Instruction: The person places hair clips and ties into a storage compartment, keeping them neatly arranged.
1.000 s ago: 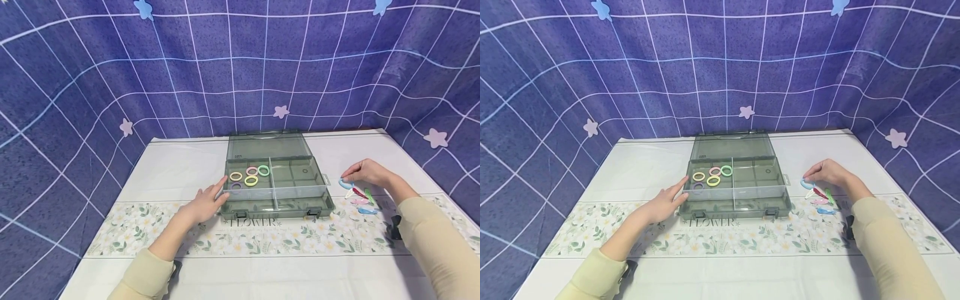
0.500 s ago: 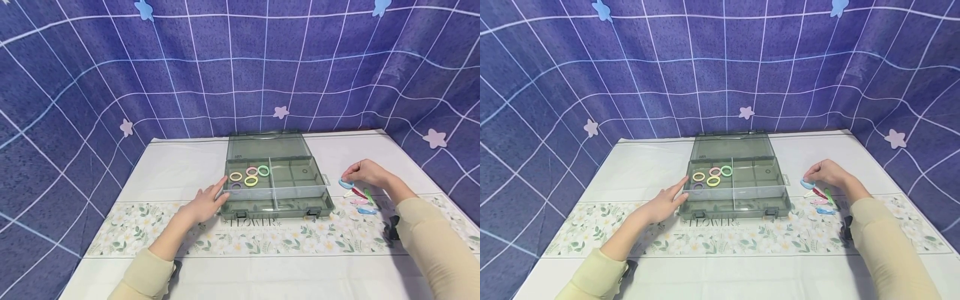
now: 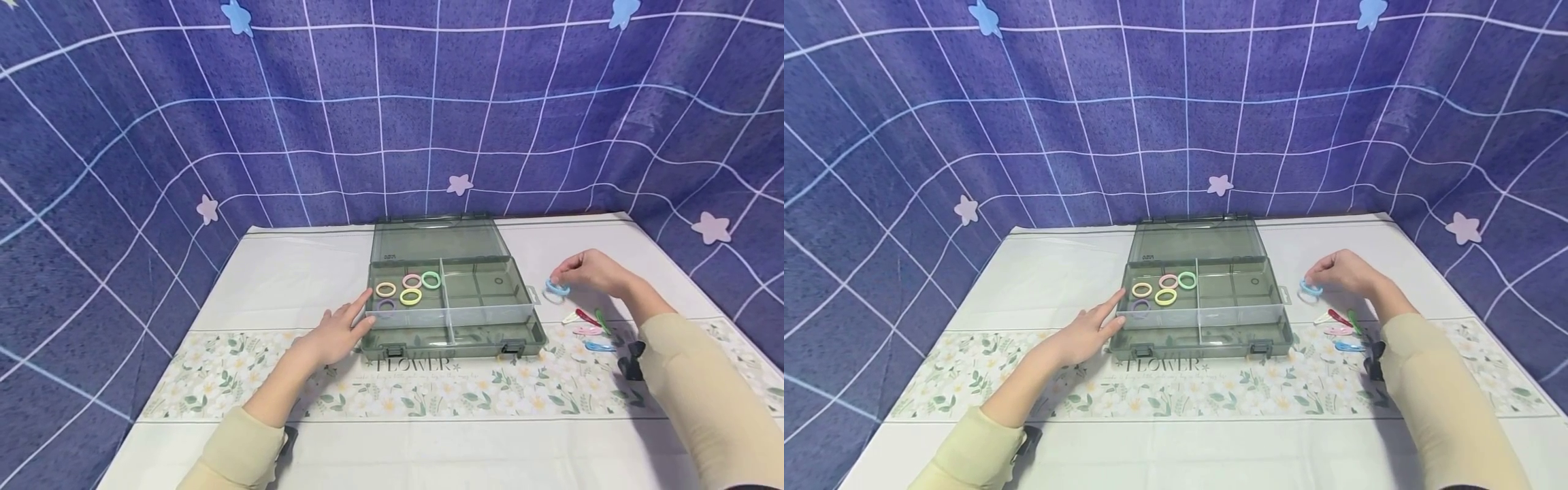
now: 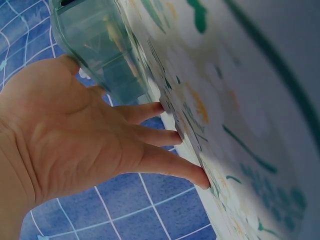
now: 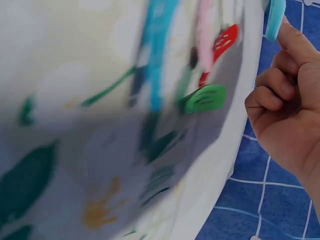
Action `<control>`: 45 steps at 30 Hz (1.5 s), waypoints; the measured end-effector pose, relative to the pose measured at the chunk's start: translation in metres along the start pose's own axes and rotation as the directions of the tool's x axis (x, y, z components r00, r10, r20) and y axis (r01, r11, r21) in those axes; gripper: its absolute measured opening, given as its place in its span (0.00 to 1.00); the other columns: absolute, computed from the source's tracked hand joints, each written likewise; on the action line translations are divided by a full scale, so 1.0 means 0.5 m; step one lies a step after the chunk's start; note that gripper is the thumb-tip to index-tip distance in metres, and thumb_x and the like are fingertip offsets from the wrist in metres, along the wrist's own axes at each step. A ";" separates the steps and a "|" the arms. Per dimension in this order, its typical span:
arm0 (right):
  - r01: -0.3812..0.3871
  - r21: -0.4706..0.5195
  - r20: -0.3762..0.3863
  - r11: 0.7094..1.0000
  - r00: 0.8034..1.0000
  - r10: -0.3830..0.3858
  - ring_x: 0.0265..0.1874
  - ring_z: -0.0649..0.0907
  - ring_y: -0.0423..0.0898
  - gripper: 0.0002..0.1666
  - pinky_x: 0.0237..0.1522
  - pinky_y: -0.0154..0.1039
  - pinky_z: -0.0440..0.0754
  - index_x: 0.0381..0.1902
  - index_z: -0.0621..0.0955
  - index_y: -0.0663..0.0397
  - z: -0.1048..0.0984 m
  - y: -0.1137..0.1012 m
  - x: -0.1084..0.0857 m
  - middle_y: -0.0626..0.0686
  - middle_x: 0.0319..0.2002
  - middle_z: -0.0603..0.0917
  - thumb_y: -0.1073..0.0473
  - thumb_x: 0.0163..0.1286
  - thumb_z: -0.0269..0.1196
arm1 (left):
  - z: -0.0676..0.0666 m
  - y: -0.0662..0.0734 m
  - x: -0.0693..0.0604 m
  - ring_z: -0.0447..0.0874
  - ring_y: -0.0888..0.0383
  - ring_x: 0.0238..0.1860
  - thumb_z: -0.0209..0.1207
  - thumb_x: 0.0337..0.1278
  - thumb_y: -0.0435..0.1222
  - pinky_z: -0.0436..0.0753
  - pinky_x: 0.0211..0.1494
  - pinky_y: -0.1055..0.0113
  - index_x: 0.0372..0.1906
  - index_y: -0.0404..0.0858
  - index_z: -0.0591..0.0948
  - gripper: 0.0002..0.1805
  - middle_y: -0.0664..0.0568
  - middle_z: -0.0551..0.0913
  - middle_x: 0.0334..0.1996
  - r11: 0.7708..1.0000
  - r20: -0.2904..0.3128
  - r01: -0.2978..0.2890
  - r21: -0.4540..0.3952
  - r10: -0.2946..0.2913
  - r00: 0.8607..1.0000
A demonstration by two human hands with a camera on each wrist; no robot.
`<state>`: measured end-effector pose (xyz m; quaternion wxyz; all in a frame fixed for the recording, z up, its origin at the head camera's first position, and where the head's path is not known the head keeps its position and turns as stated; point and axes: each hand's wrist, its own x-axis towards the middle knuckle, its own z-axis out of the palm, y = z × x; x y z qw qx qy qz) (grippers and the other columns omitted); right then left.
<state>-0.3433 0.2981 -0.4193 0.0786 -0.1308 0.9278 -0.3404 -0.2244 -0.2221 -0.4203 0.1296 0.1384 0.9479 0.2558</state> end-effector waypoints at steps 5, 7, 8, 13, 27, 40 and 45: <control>0.004 0.035 -0.002 0.999 1.000 -0.004 0.41 0.80 0.37 0.16 0.47 0.35 0.75 0.44 0.89 0.61 -0.009 -0.028 0.027 0.49 0.38 0.90 0.53 0.69 0.70 | 0.000 -0.003 -0.002 0.46 0.34 0.78 0.36 0.81 0.56 0.33 0.76 0.34 0.83 0.48 0.42 0.37 0.37 0.54 0.79 1.000 -0.007 -0.007 -0.005 0.007 1.000; 0.009 0.057 0.000 0.998 1.000 -0.009 0.40 0.79 0.37 0.17 0.46 0.36 0.76 0.45 0.89 0.62 -0.011 -0.038 0.040 0.48 0.37 0.90 0.52 0.69 0.70 | -0.001 -0.004 -0.002 0.47 0.34 0.78 0.36 0.81 0.55 0.34 0.76 0.34 0.83 0.48 0.42 0.37 0.37 0.54 0.78 1.000 -0.009 -0.007 -0.001 0.007 1.000; 0.012 0.066 0.001 0.998 1.000 -0.012 0.39 0.79 0.37 0.18 0.45 0.36 0.75 0.45 0.89 0.62 -0.011 -0.044 0.045 0.47 0.35 0.89 0.52 0.69 0.71 | -0.001 -0.005 -0.002 0.47 0.35 0.78 0.36 0.81 0.55 0.34 0.76 0.34 0.83 0.48 0.42 0.37 0.37 0.54 0.78 1.000 -0.009 -0.006 0.003 0.006 1.000; 0.050 0.125 0.014 0.991 0.999 -0.052 0.31 0.76 0.39 0.16 0.33 0.34 0.71 0.44 0.89 0.64 -0.006 -0.083 0.072 0.43 0.29 0.86 0.55 0.68 0.71 | 0.000 -0.006 -0.001 0.47 0.35 0.78 0.36 0.81 0.55 0.35 0.76 0.35 0.83 0.49 0.42 0.37 0.37 0.54 0.78 1.000 -0.007 -0.002 0.006 0.002 1.000; 0.139 0.154 0.047 0.978 0.988 -0.148 0.31 0.75 0.40 0.13 0.33 0.38 0.73 0.43 0.89 0.63 0.030 -0.209 0.139 0.46 0.36 0.88 0.58 0.69 0.70 | 0.000 -0.004 -0.008 0.48 0.38 0.78 0.35 0.80 0.57 0.35 0.77 0.38 0.83 0.51 0.41 0.37 0.39 0.54 0.79 0.999 -0.002 0.036 0.022 -0.036 0.999; 0.237 0.172 0.097 0.956 0.962 -0.256 0.39 0.83 0.45 0.08 0.48 0.39 0.77 0.39 0.89 0.66 0.064 -0.336 0.144 0.56 0.35 0.89 0.64 0.68 0.69 | 0.000 0.002 -0.008 0.47 0.38 0.79 0.36 0.81 0.56 0.34 0.77 0.37 0.83 0.52 0.41 0.36 0.39 0.54 0.79 1.000 0.004 0.029 -0.006 -0.029 1.000; 0.243 0.191 0.097 0.951 0.959 -0.265 0.35 0.81 0.44 0.08 0.43 0.37 0.78 0.37 0.90 0.61 0.092 -0.328 0.183 0.52 0.32 0.89 0.60 0.66 0.72 | -0.001 0.004 -0.003 0.46 0.38 0.79 0.36 0.81 0.57 0.35 0.77 0.37 0.83 0.53 0.41 0.36 0.39 0.53 0.79 1.000 -0.001 0.017 -0.004 -0.017 1.000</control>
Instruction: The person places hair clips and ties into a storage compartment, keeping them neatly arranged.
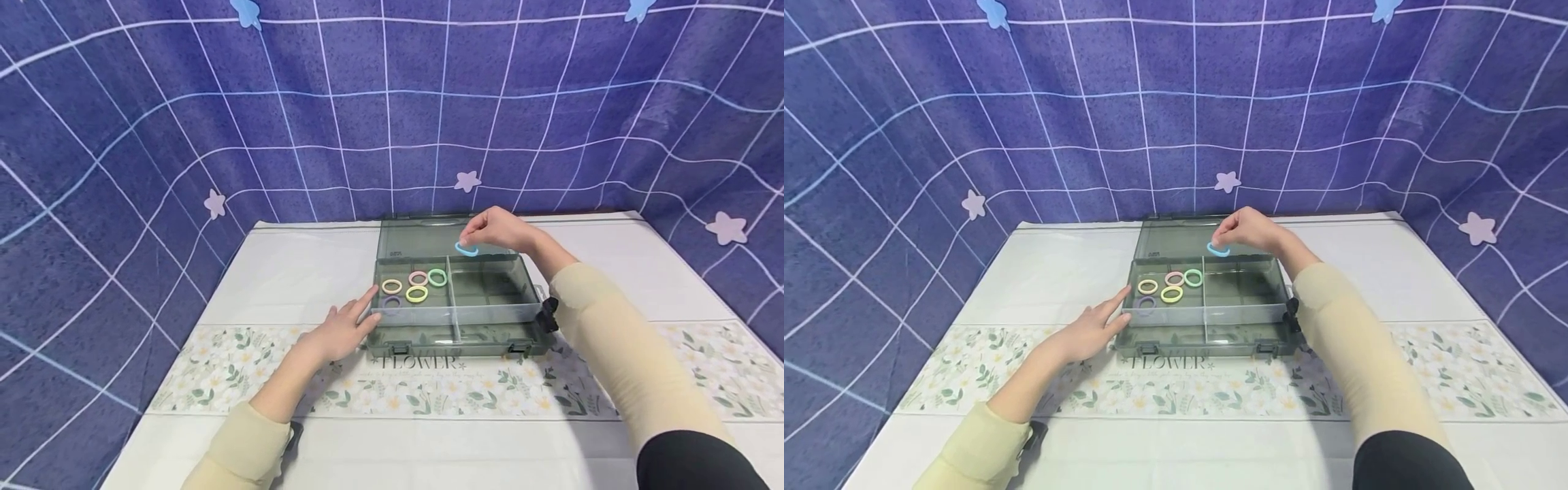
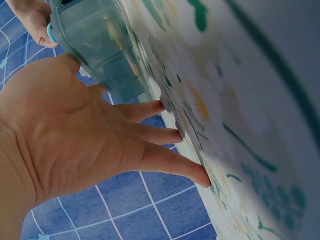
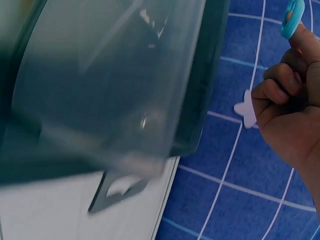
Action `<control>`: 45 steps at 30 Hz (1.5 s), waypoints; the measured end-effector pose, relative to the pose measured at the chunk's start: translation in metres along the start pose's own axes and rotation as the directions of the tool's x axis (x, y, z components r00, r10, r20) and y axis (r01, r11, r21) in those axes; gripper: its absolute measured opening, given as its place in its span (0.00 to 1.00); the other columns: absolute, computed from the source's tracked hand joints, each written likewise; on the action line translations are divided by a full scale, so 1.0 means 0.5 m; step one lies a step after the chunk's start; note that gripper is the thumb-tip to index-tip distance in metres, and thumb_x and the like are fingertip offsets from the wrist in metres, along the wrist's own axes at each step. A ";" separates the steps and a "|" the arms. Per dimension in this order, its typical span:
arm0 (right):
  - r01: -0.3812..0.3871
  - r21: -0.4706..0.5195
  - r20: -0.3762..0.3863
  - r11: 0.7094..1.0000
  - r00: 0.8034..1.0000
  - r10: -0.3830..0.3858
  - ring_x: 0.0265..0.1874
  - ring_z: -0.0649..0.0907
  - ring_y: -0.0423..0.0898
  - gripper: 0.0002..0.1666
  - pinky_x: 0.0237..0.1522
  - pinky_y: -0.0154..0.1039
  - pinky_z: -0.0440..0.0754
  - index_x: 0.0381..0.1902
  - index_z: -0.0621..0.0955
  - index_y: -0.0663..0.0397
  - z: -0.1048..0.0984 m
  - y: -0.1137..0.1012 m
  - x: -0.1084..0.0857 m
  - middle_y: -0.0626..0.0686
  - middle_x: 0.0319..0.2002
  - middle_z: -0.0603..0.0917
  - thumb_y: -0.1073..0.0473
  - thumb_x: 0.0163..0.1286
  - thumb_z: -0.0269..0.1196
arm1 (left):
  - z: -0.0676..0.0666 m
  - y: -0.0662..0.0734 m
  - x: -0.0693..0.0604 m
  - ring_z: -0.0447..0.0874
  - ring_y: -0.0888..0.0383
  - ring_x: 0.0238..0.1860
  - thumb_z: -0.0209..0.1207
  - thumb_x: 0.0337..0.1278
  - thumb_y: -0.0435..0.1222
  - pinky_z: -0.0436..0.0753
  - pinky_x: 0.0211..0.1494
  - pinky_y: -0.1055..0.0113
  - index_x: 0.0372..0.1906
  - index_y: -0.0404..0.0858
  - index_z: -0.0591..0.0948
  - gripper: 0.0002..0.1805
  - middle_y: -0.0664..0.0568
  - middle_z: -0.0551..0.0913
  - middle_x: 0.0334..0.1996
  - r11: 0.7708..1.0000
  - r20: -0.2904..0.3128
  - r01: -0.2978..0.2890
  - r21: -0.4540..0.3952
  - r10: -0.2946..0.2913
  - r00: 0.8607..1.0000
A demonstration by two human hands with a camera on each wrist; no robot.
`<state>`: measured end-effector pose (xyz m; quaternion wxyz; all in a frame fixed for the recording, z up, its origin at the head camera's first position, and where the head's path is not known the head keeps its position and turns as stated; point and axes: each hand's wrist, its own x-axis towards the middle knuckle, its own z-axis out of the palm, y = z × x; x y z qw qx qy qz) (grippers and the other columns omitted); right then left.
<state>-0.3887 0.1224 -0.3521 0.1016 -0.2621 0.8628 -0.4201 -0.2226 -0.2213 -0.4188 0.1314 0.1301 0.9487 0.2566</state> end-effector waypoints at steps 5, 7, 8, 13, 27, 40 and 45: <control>0.021 -0.004 0.015 1.000 1.000 -0.021 0.33 0.80 0.43 0.08 0.41 0.38 0.78 0.36 0.91 0.57 0.020 0.002 0.027 0.50 0.30 0.88 0.57 0.64 0.74 | -0.001 0.003 0.002 0.46 0.39 0.79 0.36 0.80 0.57 0.35 0.77 0.37 0.83 0.54 0.41 0.36 0.40 0.53 0.79 1.000 0.002 0.000 -0.003 0.000 1.000; 0.035 -0.002 0.032 0.999 0.999 -0.035 0.33 0.81 0.45 0.08 0.43 0.41 0.79 0.36 0.91 0.57 0.029 -0.003 0.033 0.50 0.30 0.89 0.57 0.64 0.74 | 0.000 0.004 0.002 0.46 0.39 0.79 0.36 0.80 0.57 0.35 0.77 0.37 0.83 0.54 0.41 0.36 0.40 0.53 0.79 1.000 0.002 0.004 -0.003 -0.004 1.000; 0.039 0.000 0.042 0.999 0.998 -0.039 0.34 0.81 0.45 0.08 0.44 0.42 0.79 0.37 0.91 0.58 0.034 -0.012 0.032 0.51 0.31 0.89 0.58 0.64 0.73 | 0.001 0.004 0.002 0.46 0.39 0.79 0.36 0.80 0.57 0.35 0.77 0.37 0.83 0.55 0.41 0.36 0.40 0.53 0.79 1.000 0.002 0.007 -0.003 -0.007 1.000; 0.086 -0.001 0.093 0.996 0.992 -0.085 0.35 0.83 0.45 0.08 0.45 0.39 0.80 0.37 0.91 0.58 0.053 -0.018 0.045 0.52 0.31 0.89 0.59 0.65 0.73 | 0.001 0.006 0.004 0.46 0.38 0.79 0.36 0.81 0.57 0.35 0.77 0.37 0.83 0.54 0.41 0.36 0.39 0.53 0.79 1.000 0.002 0.005 0.008 -0.005 1.000; 0.083 0.017 0.187 0.996 0.979 -0.085 0.33 0.80 0.42 0.07 0.44 0.36 0.78 0.37 0.90 0.60 0.102 -0.025 0.064 0.48 0.29 0.88 0.62 0.63 0.73 | 0.000 0.001 -0.001 0.47 0.39 0.79 0.36 0.80 0.57 0.34 0.77 0.37 0.83 0.53 0.41 0.37 0.40 0.54 0.79 1.000 0.000 -0.004 0.003 0.004 1.000; 0.065 -0.016 0.196 0.998 0.979 -0.060 0.32 0.80 0.40 0.06 0.42 0.35 0.78 0.35 0.91 0.60 0.107 -0.019 0.062 0.55 0.30 0.89 0.62 0.62 0.74 | -0.001 0.001 -0.001 0.47 0.39 0.79 0.35 0.80 0.57 0.35 0.77 0.38 0.83 0.54 0.41 0.36 0.40 0.55 0.79 1.000 -0.006 0.005 0.017 -0.005 1.000; 0.075 -0.054 0.202 0.996 0.977 -0.062 0.32 0.81 0.40 0.05 0.41 0.34 0.78 0.34 0.91 0.60 0.113 -0.016 0.065 0.49 0.28 0.89 0.63 0.61 0.75 | 0.000 0.002 -0.002 0.46 0.39 0.79 0.35 0.80 0.58 0.35 0.77 0.37 0.83 0.55 0.40 0.36 0.40 0.54 0.79 1.000 0.000 0.013 0.014 -0.013 1.000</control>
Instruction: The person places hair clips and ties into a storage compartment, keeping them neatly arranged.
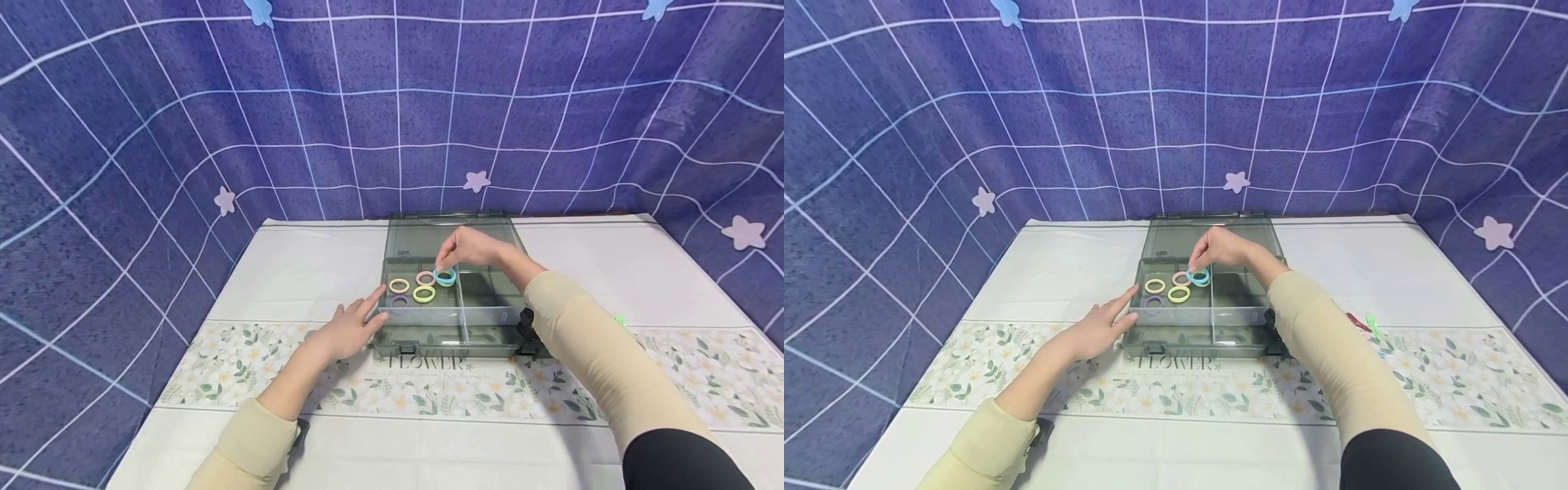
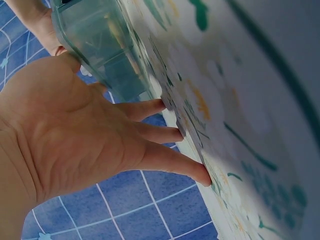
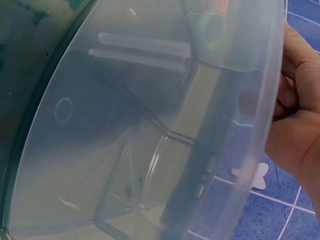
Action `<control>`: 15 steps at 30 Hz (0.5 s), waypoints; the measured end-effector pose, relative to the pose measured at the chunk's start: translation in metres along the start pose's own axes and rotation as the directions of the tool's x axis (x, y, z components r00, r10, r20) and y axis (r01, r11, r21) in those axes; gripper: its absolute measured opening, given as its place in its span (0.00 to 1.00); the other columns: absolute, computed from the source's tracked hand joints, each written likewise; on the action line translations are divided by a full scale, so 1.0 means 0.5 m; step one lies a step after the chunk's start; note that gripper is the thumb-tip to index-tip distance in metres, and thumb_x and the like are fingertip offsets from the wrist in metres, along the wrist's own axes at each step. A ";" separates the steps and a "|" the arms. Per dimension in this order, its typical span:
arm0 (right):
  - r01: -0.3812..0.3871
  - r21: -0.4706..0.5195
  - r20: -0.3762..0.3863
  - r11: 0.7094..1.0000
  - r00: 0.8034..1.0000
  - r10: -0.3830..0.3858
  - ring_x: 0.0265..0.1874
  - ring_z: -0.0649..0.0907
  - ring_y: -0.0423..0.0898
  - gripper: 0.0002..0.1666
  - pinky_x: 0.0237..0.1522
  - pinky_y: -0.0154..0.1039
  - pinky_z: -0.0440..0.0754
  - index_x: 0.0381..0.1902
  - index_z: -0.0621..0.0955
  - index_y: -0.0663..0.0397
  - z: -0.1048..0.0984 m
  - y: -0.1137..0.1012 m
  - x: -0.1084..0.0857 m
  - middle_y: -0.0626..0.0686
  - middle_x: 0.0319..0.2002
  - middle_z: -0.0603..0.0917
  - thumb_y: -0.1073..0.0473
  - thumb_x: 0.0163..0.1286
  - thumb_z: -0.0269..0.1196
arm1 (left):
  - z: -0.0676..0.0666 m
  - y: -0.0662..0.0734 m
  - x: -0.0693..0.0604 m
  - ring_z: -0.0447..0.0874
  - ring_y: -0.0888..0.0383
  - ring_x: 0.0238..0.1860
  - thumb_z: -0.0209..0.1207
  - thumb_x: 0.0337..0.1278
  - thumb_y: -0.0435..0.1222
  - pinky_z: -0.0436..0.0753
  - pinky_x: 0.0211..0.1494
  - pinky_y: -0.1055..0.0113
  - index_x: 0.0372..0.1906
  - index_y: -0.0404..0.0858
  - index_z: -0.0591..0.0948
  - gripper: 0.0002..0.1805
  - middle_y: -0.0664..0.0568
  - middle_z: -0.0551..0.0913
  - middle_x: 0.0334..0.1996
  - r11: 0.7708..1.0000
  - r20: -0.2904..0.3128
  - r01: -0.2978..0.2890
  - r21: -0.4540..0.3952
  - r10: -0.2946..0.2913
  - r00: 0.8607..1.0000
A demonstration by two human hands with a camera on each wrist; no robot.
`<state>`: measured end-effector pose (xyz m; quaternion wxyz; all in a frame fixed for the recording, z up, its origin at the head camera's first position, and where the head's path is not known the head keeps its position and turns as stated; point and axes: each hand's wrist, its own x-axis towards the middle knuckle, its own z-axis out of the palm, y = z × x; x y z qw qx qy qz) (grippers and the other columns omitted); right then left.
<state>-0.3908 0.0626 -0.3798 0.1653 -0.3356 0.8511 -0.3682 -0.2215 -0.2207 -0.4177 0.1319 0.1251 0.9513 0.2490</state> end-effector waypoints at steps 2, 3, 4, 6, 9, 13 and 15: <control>-0.005 -0.009 0.007 1.000 1.000 0.005 0.31 0.81 0.40 0.05 0.41 0.34 0.78 0.34 0.91 0.61 0.003 0.000 0.002 0.48 0.28 0.89 0.64 0.60 0.75 | 0.000 0.000 0.000 0.46 0.39 0.79 0.35 0.80 0.58 0.35 0.77 0.37 0.83 0.55 0.40 0.36 0.40 0.54 0.79 1.000 0.002 0.000 -0.003 0.000 1.000; -0.008 -0.015 0.011 1.000 1.000 0.008 0.31 0.81 0.40 0.05 0.41 0.34 0.78 0.33 0.91 0.61 0.004 0.000 0.002 0.49 0.28 0.89 0.65 0.60 0.75 | 0.000 -0.001 0.000 0.46 0.39 0.79 0.35 0.80 0.58 0.35 0.77 0.37 0.83 0.55 0.40 0.36 0.40 0.54 0.79 1.000 0.003 -0.001 -0.004 0.001 1.000; -0.011 -0.021 0.015 1.000 1.000 0.011 0.32 0.82 0.40 0.05 0.41 0.34 0.79 0.33 0.91 0.62 0.005 0.000 0.003 0.49 0.29 0.90 0.65 0.60 0.75 | 0.000 -0.002 0.000 0.46 0.39 0.79 0.35 0.80 0.57 0.35 0.77 0.37 0.83 0.54 0.40 0.36 0.40 0.54 0.79 1.000 0.002 -0.004 -0.002 0.004 1.000; -0.020 -0.031 0.019 0.999 1.000 0.020 0.32 0.83 0.40 0.04 0.42 0.35 0.79 0.32 0.91 0.62 0.007 0.001 0.004 0.49 0.29 0.90 0.66 0.59 0.75 | 0.001 -0.003 0.001 0.46 0.39 0.79 0.35 0.80 0.57 0.35 0.77 0.37 0.83 0.54 0.40 0.36 0.40 0.54 0.79 1.000 0.000 -0.008 0.001 0.008 1.000; -0.038 -0.041 0.026 0.998 0.999 0.039 0.33 0.84 0.40 0.02 0.44 0.35 0.80 0.30 0.91 0.61 0.009 0.001 0.006 0.51 0.29 0.90 0.67 0.58 0.75 | 0.002 -0.005 0.002 0.46 0.39 0.79 0.35 0.80 0.57 0.34 0.77 0.37 0.83 0.54 0.41 0.36 0.40 0.54 0.79 1.000 -0.002 -0.012 -0.003 0.012 1.000; -0.062 -0.048 0.026 0.997 0.998 0.064 0.33 0.84 0.40 0.02 0.46 0.35 0.80 0.27 0.91 0.58 0.011 -0.001 0.006 0.52 0.29 0.90 0.67 0.58 0.76 | 0.003 -0.005 0.003 0.45 0.39 0.79 0.35 0.80 0.58 0.34 0.77 0.38 0.83 0.55 0.41 0.36 0.41 0.54 0.79 1.000 0.000 -0.004 -0.014 0.004 1.000; -0.062 -0.055 0.023 0.997 0.998 0.063 0.33 0.84 0.40 0.02 0.46 0.35 0.80 0.27 0.91 0.57 0.011 -0.002 0.005 0.52 0.29 0.90 0.67 0.57 0.76 | 0.003 -0.006 0.002 0.45 0.39 0.79 0.36 0.80 0.58 0.34 0.77 0.38 0.83 0.54 0.41 0.36 0.40 0.54 0.79 1.000 -0.003 -0.004 -0.014 0.004 1.000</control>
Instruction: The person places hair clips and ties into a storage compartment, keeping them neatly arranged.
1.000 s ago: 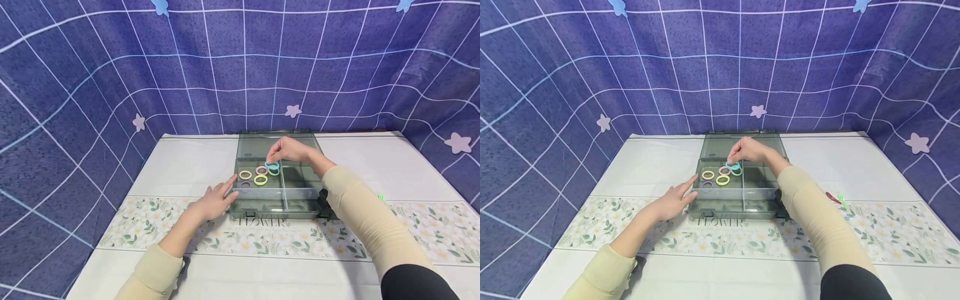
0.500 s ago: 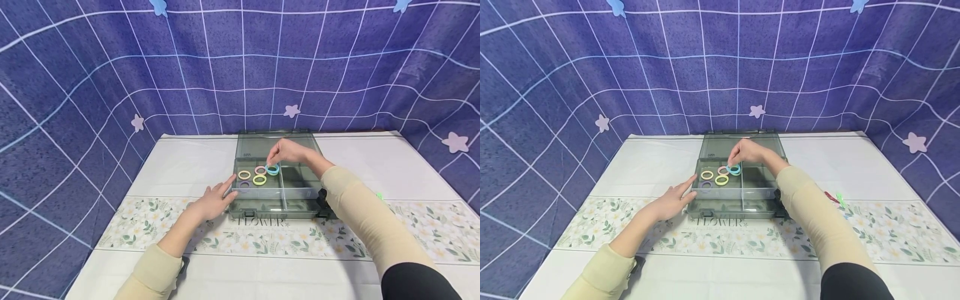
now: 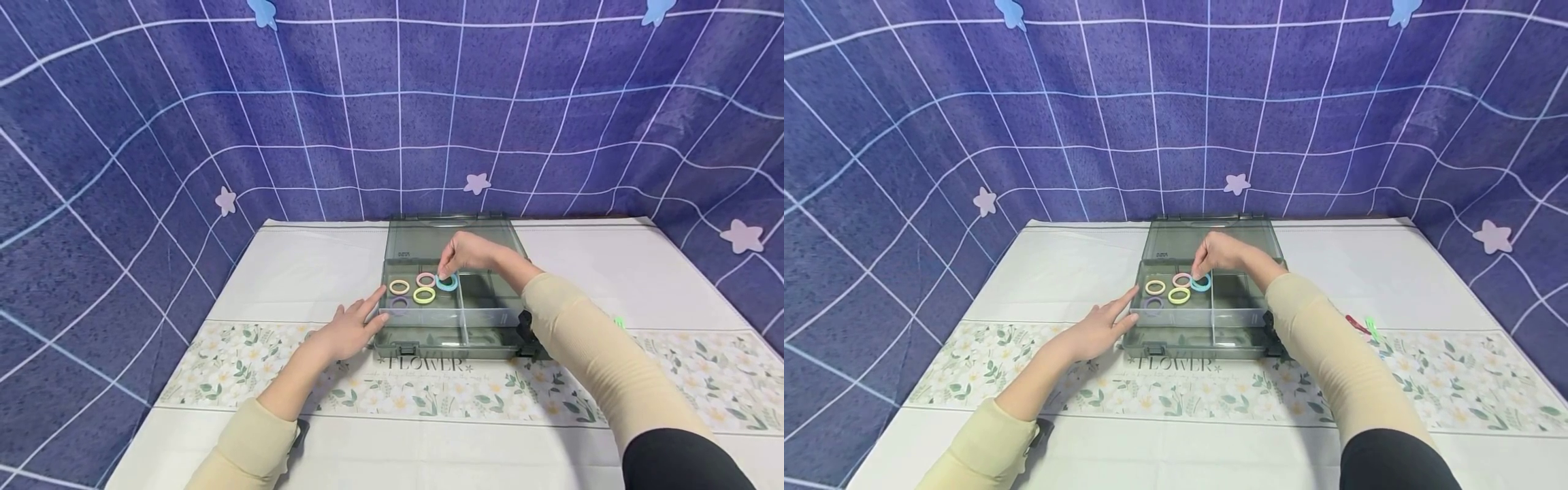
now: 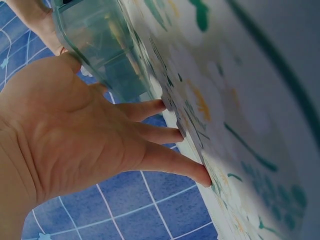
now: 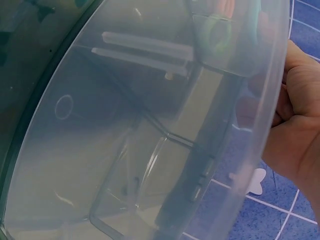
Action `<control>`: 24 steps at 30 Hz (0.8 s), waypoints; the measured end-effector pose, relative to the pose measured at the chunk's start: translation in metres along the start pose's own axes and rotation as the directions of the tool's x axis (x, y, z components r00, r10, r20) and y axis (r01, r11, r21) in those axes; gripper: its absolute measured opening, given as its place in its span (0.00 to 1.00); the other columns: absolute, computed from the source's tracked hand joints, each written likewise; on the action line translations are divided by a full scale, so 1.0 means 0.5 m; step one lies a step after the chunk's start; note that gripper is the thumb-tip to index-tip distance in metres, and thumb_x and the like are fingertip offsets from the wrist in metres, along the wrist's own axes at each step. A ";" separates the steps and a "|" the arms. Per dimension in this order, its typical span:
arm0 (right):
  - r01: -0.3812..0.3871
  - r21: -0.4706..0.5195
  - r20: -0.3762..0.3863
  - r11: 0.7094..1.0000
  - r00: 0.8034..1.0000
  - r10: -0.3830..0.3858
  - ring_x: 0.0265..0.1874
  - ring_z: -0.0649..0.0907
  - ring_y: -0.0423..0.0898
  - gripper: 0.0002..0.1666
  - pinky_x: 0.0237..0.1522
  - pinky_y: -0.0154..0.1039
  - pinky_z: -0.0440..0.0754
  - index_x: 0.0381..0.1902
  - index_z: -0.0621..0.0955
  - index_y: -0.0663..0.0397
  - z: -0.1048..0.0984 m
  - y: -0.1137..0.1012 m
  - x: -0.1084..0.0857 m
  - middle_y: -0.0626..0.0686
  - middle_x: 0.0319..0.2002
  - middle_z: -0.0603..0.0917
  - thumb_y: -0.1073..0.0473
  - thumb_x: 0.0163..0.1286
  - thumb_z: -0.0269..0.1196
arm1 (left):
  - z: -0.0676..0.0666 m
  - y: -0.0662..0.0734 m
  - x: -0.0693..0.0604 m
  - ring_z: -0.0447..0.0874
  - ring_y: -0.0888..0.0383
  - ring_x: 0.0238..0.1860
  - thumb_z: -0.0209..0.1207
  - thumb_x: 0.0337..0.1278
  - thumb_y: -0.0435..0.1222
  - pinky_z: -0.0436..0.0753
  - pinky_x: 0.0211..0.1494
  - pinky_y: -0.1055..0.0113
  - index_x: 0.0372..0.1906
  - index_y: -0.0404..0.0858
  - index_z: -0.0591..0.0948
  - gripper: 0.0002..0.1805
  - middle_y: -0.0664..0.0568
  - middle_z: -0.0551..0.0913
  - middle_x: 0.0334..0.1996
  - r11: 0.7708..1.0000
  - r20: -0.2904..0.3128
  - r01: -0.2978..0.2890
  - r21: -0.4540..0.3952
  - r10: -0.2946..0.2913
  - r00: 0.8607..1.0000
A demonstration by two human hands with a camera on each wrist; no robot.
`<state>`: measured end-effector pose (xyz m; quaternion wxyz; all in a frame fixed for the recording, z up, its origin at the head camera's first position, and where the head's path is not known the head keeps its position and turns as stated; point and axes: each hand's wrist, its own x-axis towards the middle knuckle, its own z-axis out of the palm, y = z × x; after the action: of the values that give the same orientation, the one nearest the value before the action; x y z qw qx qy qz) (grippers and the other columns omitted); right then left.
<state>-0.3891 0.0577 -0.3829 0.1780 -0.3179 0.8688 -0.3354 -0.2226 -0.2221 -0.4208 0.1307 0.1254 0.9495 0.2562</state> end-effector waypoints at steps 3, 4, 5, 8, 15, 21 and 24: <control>0.004 -0.010 0.003 1.000 1.000 -0.004 0.33 0.84 0.40 0.02 0.46 0.36 0.81 0.28 0.91 0.59 0.000 -0.001 -0.001 0.52 0.29 0.90 0.67 0.57 0.77 | -0.001 0.001 -0.001 0.46 0.39 0.79 0.36 0.80 0.57 0.35 0.77 0.38 0.83 0.53 0.41 0.36 0.40 0.54 0.79 1.000 -0.003 -0.004 0.005 0.004 1.000; 0.004 -0.012 0.006 1.000 1.000 -0.004 0.33 0.84 0.39 0.03 0.46 0.35 0.81 0.28 0.91 0.60 0.000 0.000 -0.001 0.52 0.29 0.90 0.66 0.57 0.77 | -0.001 0.001 -0.001 0.46 0.38 0.79 0.36 0.81 0.57 0.35 0.77 0.37 0.83 0.53 0.41 0.36 0.39 0.55 0.79 1.000 -0.005 -0.008 0.005 0.008 1.000; 0.004 -0.015 0.012 1.000 1.000 -0.004 0.33 0.84 0.39 0.04 0.46 0.35 0.81 0.29 0.91 0.61 0.001 0.000 -0.001 0.51 0.29 0.90 0.66 0.56 0.77 | -0.001 0.001 -0.002 0.47 0.38 0.79 0.36 0.81 0.56 0.35 0.77 0.37 0.83 0.52 0.42 0.36 0.39 0.55 0.79 1.000 -0.007 -0.011 0.005 0.011 1.000; 0.000 -0.026 0.029 1.000 1.000 0.000 0.32 0.84 0.39 0.06 0.46 0.36 0.81 0.30 0.91 0.62 0.001 0.001 -0.001 0.51 0.29 0.90 0.66 0.56 0.78 | -0.002 0.004 -0.002 0.47 0.39 0.79 0.36 0.81 0.56 0.35 0.77 0.37 0.83 0.52 0.41 0.36 0.40 0.55 0.79 1.000 -0.001 -0.006 0.004 0.006 1.000; -0.001 -0.054 0.040 0.999 0.999 0.003 0.33 0.85 0.39 0.07 0.48 0.37 0.81 0.30 0.91 0.60 0.002 0.000 -0.002 0.51 0.30 0.90 0.64 0.55 0.79 | -0.003 0.007 -0.002 0.47 0.39 0.79 0.36 0.80 0.56 0.35 0.77 0.37 0.83 0.54 0.42 0.36 0.40 0.55 0.79 1.000 -0.001 0.004 0.006 -0.004 1.000; 0.006 -0.057 0.049 0.998 0.999 -0.003 0.33 0.85 0.39 0.06 0.49 0.38 0.82 0.30 0.91 0.60 0.002 0.001 -0.001 0.50 0.29 0.90 0.64 0.55 0.78 | -0.003 0.007 -0.004 0.47 0.37 0.79 0.37 0.80 0.56 0.36 0.77 0.37 0.83 0.53 0.42 0.36 0.38 0.55 0.78 1.000 -0.008 0.009 0.000 -0.009 1.000; 0.005 -0.063 0.053 0.998 0.999 -0.002 0.33 0.85 0.39 0.05 0.49 0.38 0.82 0.30 0.91 0.60 0.002 0.000 -0.001 0.50 0.30 0.90 0.64 0.55 0.78 | -0.003 0.008 -0.006 0.46 0.38 0.79 0.37 0.80 0.56 0.36 0.77 0.37 0.83 0.54 0.42 0.36 0.39 0.54 0.79 1.000 -0.005 0.016 -0.004 -0.016 1.000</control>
<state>-0.3884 0.0578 -0.3835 0.1901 -0.3337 0.8734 -0.2994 -0.2193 -0.2202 -0.4169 0.1306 0.1171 0.9503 0.2574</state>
